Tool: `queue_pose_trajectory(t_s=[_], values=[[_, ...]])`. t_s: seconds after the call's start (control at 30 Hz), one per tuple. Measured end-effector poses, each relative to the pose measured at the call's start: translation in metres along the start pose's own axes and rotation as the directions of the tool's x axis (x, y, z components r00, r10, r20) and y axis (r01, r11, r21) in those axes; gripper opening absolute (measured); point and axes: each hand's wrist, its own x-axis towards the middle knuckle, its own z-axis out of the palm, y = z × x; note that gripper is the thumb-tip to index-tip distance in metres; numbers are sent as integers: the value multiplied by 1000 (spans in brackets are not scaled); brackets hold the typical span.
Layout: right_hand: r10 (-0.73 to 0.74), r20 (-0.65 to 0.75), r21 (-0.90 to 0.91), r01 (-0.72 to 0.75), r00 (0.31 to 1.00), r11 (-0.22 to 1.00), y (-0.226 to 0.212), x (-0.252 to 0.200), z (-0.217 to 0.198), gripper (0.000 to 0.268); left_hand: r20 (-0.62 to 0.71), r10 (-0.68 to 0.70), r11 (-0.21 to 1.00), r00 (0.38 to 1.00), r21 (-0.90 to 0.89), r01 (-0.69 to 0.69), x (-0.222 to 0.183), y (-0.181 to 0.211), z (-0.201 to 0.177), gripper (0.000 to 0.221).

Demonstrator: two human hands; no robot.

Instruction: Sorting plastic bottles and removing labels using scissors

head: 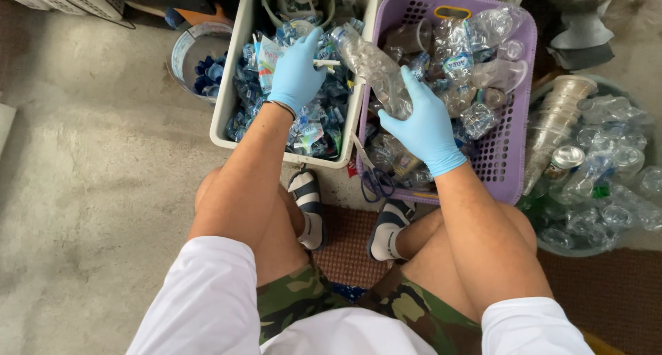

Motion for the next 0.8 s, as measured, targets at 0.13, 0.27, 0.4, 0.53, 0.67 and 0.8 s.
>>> queue_pose_trajectory(t_s=[0.13, 0.27, 0.4, 0.53, 0.67, 0.8], values=[[32, 69, 194, -45, 997, 980, -19, -1, -14, 67, 56, 158, 950, 986, -282, -137, -6, 13, -14, 91], [-50, -72, 198, 63, 996, 978, 0, -1, -16, 44, -131, 326, 870, 936, -346, -351, -7, 26, -17, 59], [-81, -324, 74, 111, 942, 991, 18, -6, -34, 14, -211, 360, 851, 909, -326, -412, 0, 28, 4, 85], [104, -358, 125, -63, 928, 990, 45, -19, -64, 15, -233, 390, 810, 891, -373, -452, 2, 58, 5, 74], [408, -409, 377, -256, 816, 890, 78, -42, -98, 25, -234, 472, 772, 850, -356, -526, 5, 98, 4, 36], [553, -457, 564, -254, 697, 786, 115, -74, -126, 42, -233, 602, 691, 764, -328, -644, 4, 127, 11, 27]])
